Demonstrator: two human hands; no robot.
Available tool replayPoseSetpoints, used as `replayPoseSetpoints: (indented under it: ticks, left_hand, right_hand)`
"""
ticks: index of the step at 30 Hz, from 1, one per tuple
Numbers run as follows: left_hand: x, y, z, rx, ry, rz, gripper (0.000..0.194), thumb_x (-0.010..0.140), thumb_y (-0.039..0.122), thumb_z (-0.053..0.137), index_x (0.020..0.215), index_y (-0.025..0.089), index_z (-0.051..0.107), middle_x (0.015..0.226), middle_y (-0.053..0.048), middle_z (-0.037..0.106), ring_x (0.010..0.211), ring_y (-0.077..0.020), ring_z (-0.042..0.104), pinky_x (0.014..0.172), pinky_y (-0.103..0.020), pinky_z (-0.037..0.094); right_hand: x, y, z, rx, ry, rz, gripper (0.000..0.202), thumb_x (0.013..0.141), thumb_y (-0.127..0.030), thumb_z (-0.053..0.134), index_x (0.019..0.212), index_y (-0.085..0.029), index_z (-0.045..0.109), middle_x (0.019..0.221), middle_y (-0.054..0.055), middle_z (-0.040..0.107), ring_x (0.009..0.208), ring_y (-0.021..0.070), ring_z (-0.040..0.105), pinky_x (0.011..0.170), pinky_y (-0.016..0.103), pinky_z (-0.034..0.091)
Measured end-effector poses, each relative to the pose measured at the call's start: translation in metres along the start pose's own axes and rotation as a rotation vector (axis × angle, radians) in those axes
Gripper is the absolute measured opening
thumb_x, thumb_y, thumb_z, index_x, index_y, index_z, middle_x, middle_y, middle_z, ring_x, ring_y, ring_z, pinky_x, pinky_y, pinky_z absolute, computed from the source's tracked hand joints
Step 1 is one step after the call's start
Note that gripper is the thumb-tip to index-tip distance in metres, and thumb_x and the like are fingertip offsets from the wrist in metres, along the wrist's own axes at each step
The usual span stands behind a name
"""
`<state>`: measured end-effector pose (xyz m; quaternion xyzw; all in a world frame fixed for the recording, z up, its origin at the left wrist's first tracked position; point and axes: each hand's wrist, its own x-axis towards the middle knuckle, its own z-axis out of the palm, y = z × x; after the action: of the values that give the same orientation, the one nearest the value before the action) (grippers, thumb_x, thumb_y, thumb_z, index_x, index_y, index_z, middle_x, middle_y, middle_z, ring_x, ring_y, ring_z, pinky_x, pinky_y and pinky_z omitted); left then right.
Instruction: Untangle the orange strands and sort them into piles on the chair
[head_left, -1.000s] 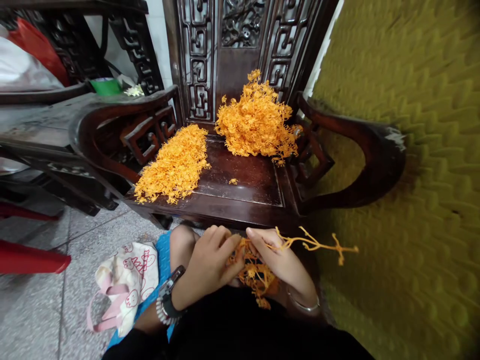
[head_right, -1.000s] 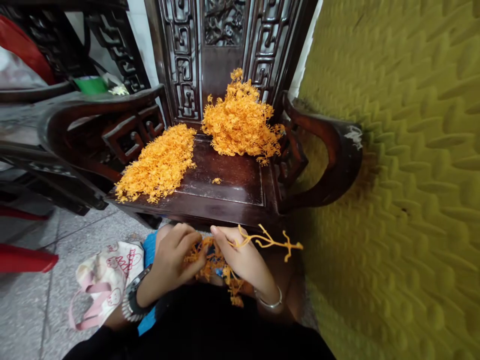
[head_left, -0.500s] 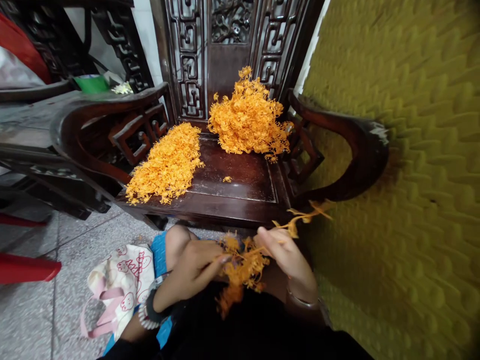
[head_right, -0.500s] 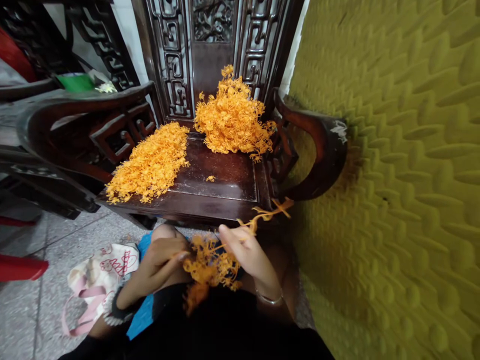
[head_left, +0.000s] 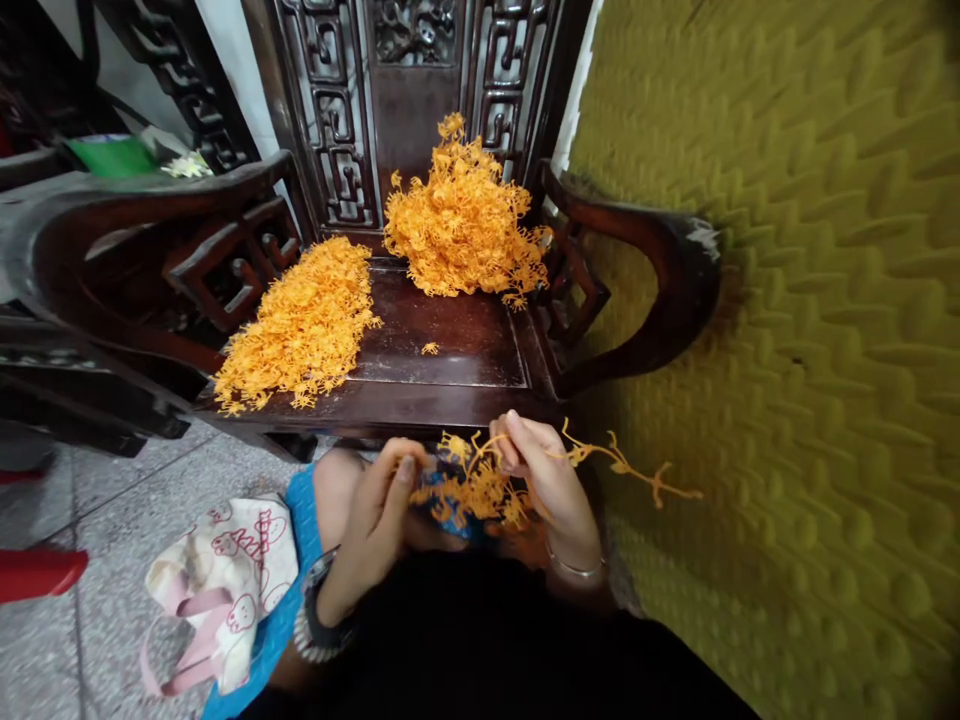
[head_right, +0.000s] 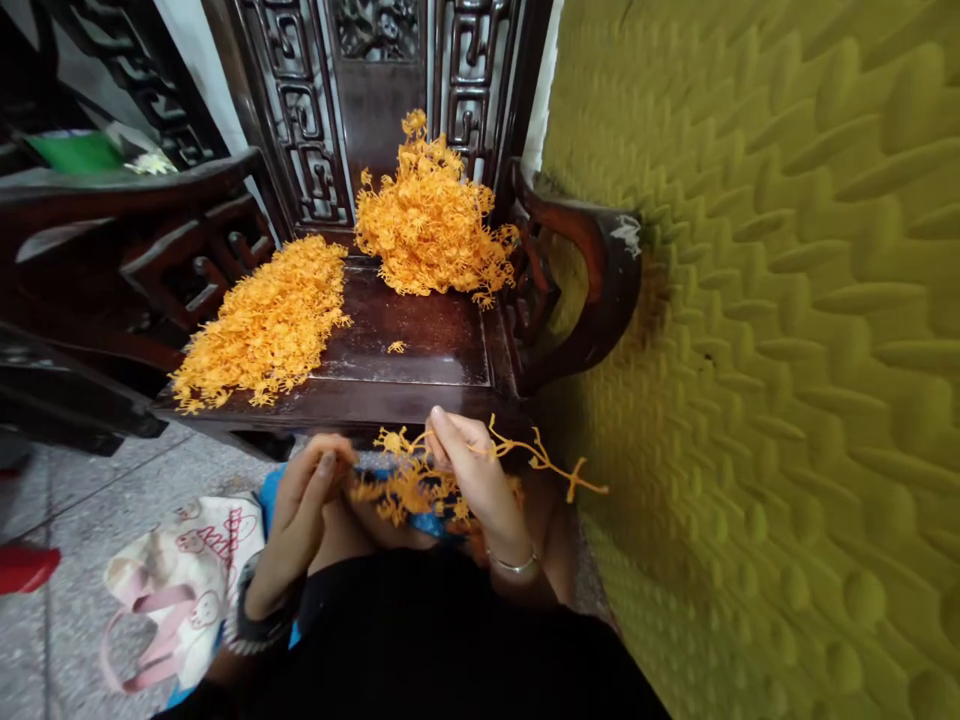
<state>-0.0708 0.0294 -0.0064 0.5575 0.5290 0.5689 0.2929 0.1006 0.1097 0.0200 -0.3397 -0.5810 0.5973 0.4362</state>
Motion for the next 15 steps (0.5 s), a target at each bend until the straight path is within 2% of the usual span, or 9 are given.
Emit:
replayPoseSetpoints:
  ticks: [3,5,6,7,9,10,11,12,15]
  left_hand:
    - [0.01,-0.002,0.01,0.084,-0.097,0.101,0.032,0.089,0.047,0.052,0.106,0.02,0.058,0.084,-0.002,0.06,0.065,-0.0131,0.051,0.06,-0.025,0.043]
    - [0.017,-0.002,0.012,0.156,-0.091,0.093,0.052,0.081,0.047,0.065,0.123,0.02,0.052,0.079,0.001,0.057,0.059,-0.0119,0.046,0.056,-0.024,0.039]
    - [0.02,-0.001,0.011,0.18,-0.094,0.075,0.056,0.079,0.045,0.067,0.126,0.019,0.05,0.076,0.002,0.055,0.058,-0.0116,0.044,0.056,-0.023,0.038]
    - [0.022,-0.001,0.011,0.19,-0.126,0.057,0.051,0.08,0.044,0.066,0.122,0.019,0.053,0.073,0.003,0.054,0.058,-0.0116,0.044,0.056,-0.023,0.038]
    - [0.024,0.0,0.007,0.175,-0.275,0.038,0.024,0.086,0.04,0.06,0.096,0.018,0.06,0.067,0.003,0.053,0.059,-0.0113,0.046,0.058,-0.023,0.039]
    - [0.024,0.0,0.004,0.156,-0.357,0.039,0.022,0.088,0.038,0.056,0.08,0.017,0.058,0.065,0.003,0.051,0.059,-0.0108,0.046,0.058,-0.023,0.039]
    - [0.022,0.0,0.0,0.134,-0.413,0.048,0.028,0.09,0.036,0.053,0.069,0.017,0.052,0.062,0.003,0.049,0.058,-0.0103,0.045,0.056,-0.022,0.038]
    - [0.019,0.0,-0.006,0.114,-0.43,0.062,0.032,0.092,0.035,0.05,0.064,0.018,0.047,0.059,0.004,0.047,0.056,-0.0098,0.043,0.054,-0.022,0.037]
    - [0.004,0.002,-0.027,0.084,-0.331,0.075,0.032,0.091,0.03,0.051,0.062,0.018,0.047,0.055,0.003,0.045,0.052,-0.0101,0.043,0.05,-0.022,0.036]
  right_hand:
    - [0.0,-0.003,0.004,0.027,-0.036,0.002,0.054,0.09,-0.053,0.051,0.051,-0.019,0.036,0.052,-0.005,0.03,0.047,0.0076,0.026,0.047,0.026,0.02]
    - [0.0,-0.003,0.005,0.023,-0.059,-0.008,0.055,0.091,-0.051,0.05,0.05,-0.019,0.034,0.051,-0.005,0.03,0.047,0.0077,0.027,0.047,0.026,0.02]
    - [0.0,-0.003,0.006,0.024,-0.07,-0.011,0.055,0.091,-0.051,0.049,0.049,-0.019,0.033,0.05,-0.005,0.029,0.046,0.0077,0.027,0.047,0.026,0.02]
    - [0.0,-0.003,0.006,0.029,-0.077,-0.012,0.056,0.091,-0.05,0.049,0.048,-0.019,0.031,0.05,-0.006,0.028,0.046,0.0077,0.026,0.047,0.026,0.02]
    - [-0.001,-0.003,0.005,0.037,-0.064,-0.016,0.056,0.091,-0.051,0.049,0.049,-0.02,0.03,0.05,-0.006,0.026,0.046,0.0077,0.025,0.046,0.026,0.02]
    - [-0.001,-0.004,0.004,0.029,-0.035,-0.027,0.056,0.091,-0.052,0.05,0.05,-0.02,0.029,0.05,-0.006,0.025,0.046,0.0078,0.024,0.046,0.026,0.019]
    - [-0.003,-0.005,0.002,0.0,0.001,-0.046,0.055,0.09,-0.052,0.05,0.05,-0.021,0.028,0.05,-0.006,0.025,0.046,0.0079,0.023,0.046,0.027,0.019]
    - [-0.005,-0.007,0.0,-0.052,0.034,-0.069,0.055,0.09,-0.053,0.05,0.051,-0.021,0.028,0.05,-0.006,0.024,0.046,0.0081,0.022,0.046,0.027,0.018]
    - [-0.015,-0.018,-0.007,-0.252,0.023,-0.122,0.055,0.09,-0.053,0.05,0.049,-0.021,0.031,0.049,-0.005,0.026,0.047,0.0088,0.022,0.048,0.029,0.018]
